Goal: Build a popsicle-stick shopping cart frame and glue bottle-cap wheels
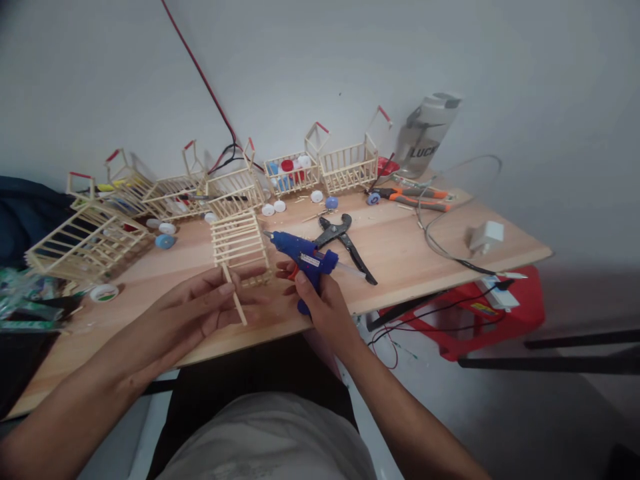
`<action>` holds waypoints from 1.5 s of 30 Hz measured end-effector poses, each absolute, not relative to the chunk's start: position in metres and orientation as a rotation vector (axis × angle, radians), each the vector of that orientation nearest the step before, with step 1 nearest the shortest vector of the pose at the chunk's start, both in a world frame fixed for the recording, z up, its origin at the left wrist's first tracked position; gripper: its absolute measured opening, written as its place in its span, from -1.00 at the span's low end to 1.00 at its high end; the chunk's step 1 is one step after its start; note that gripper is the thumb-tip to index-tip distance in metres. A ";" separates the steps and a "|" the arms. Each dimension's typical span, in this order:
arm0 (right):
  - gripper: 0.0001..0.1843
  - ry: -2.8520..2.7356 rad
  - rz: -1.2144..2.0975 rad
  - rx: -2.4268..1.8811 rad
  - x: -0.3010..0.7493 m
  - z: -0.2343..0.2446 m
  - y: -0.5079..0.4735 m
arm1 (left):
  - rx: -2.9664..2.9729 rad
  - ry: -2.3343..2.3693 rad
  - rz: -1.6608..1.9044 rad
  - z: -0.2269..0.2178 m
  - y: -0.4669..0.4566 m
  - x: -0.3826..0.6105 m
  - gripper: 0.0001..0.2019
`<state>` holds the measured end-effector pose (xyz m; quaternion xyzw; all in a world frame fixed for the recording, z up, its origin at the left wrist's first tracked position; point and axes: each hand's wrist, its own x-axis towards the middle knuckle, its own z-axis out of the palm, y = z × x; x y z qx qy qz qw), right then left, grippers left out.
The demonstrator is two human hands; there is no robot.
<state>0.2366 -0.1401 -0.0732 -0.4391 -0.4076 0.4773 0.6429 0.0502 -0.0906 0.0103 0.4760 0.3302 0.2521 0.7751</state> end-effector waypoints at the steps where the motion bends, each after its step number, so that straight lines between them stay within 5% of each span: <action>1: -0.69 -0.923 1.081 -0.996 0.236 -0.074 -0.140 | 1.066 0.721 0.528 0.010 -0.091 0.049 -0.68; 14: -0.70 -0.804 1.168 -0.964 0.225 -0.067 -0.150 | 1.686 0.954 0.586 0.000 -0.100 0.029 -0.84; 45: -0.73 -0.802 1.183 -0.924 0.214 -0.061 -0.171 | 1.690 1.067 0.697 -0.014 -0.094 -0.004 -0.74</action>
